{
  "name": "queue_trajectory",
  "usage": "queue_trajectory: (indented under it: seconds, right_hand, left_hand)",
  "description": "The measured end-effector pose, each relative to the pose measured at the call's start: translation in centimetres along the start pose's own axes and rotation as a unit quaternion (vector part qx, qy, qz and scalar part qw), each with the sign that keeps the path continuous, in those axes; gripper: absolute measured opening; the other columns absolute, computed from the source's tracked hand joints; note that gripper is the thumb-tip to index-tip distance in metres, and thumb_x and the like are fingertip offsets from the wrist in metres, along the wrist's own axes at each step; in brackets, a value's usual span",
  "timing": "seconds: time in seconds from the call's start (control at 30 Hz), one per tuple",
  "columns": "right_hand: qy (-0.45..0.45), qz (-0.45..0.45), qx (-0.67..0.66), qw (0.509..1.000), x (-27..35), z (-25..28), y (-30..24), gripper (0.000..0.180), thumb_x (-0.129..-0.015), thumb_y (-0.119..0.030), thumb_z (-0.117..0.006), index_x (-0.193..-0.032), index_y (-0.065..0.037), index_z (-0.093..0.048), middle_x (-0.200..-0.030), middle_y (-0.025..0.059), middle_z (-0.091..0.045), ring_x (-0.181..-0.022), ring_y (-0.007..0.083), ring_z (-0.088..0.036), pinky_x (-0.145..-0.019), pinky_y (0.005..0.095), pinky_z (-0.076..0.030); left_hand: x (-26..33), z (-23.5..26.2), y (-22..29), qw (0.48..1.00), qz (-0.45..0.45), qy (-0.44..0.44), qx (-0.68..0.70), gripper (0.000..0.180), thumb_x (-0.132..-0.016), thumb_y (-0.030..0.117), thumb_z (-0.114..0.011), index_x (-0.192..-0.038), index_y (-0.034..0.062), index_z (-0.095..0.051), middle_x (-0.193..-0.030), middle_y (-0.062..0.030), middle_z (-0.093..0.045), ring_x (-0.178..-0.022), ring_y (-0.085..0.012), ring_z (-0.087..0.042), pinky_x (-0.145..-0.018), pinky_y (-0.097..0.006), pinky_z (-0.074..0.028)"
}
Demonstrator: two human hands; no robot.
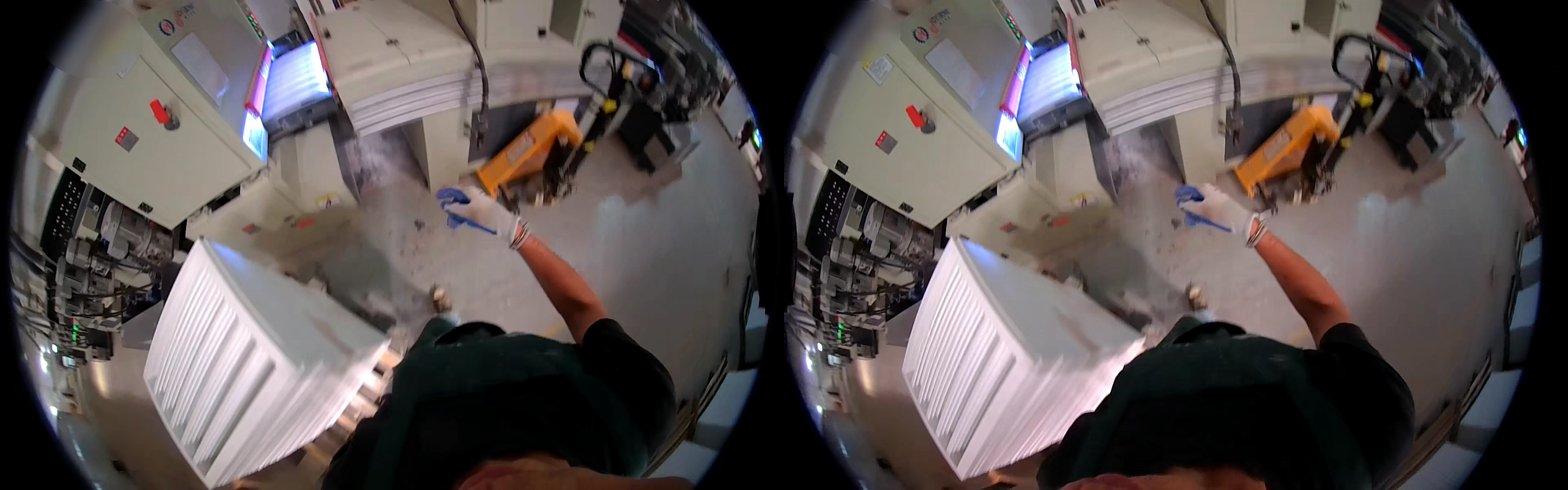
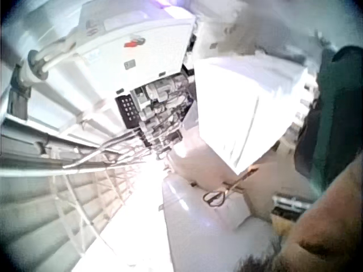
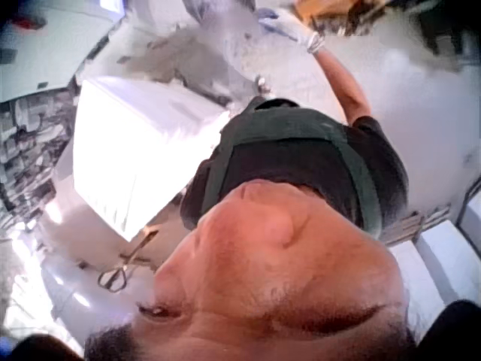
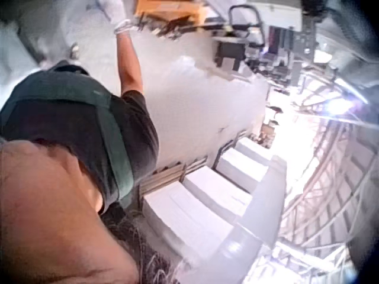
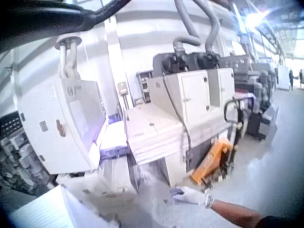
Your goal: The person uses a manual pallet jack to transport a stack of white slatted panels to a processing machine. They then repeatedly pick up individual panels and feed them into the machine's conveyor belt, which is illuminated by a bright light.
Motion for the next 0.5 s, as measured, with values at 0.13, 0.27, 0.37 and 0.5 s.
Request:
queue_trajectory:
  seconds: [0.13,0.27,0.37,0.5]
  right_hand:
    - [-0.066,-0.017,0.245,0.967,-13.5,-0.6,-9.0,0.058,-0.089,-0.042,-0.064,-0.134,-0.008,-0.054,-0.127,0.0178,-0.059,-0.116,0.0316,-0.059,-0.098,0.0385,-0.047]
    - [-0.043,0.133,0.347,0.927,-25.9,1.7,-10.5,0.057,-0.089,-0.046,-0.062,-0.132,-0.009,-0.054,-0.126,0.0177,-0.058,-0.120,0.0344,-0.054,-0.102,0.0424,-0.042]
    - [-0.135,0.301,0.382,0.863,-36.7,-3.5,-15.1,0.050,-0.089,-0.041,-0.062,-0.126,-0.008,-0.057,-0.122,0.0156,-0.059,-0.118,0.0328,-0.054,-0.100,0.0433,-0.041]
    - [-0.111,0.445,0.544,0.703,-49.7,-1.9,-10.7,0.049,-0.087,-0.041,-0.062,-0.124,-0.009,-0.058,-0.126,0.0124,-0.056,-0.121,0.0290,-0.050,-0.101,0.0452,-0.037]
  left_hand:
    - [-11.6,7.9,3.4,0.991,-0.084,0.102,-0.027,0.029,-0.093,0.031,-0.051,-0.107,0.0074,-0.061,-0.097,-0.0233,-0.065,-0.090,-0.0446,-0.061,-0.077,-0.052,-0.049]
    - [-19.4,20.2,10.3,0.986,-0.031,0.097,0.133,0.045,-0.095,0.045,-0.050,-0.121,0.0114,-0.063,-0.116,-0.0220,-0.066,-0.103,-0.0385,-0.063,-0.085,-0.045,-0.051]
    - [-23.3,24.3,5.6,0.934,0.185,0.176,0.249,0.047,-0.093,0.049,-0.053,-0.118,0.0116,-0.066,-0.111,-0.0207,-0.068,-0.106,-0.0360,-0.064,-0.089,-0.043,-0.050]
    - [-28.5,33.4,16.9,0.937,0.198,0.160,0.237,0.046,-0.095,0.047,-0.054,-0.120,0.0093,-0.065,-0.108,-0.0161,-0.071,-0.099,-0.0298,-0.068,-0.085,-0.038,-0.052]
Point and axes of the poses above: each hand's wrist, its own x-axis away from the middle knuckle, its own z-axis out of the back of the hand, y = z × x, the point moved 5 cm from there along -x, towards the middle knuckle
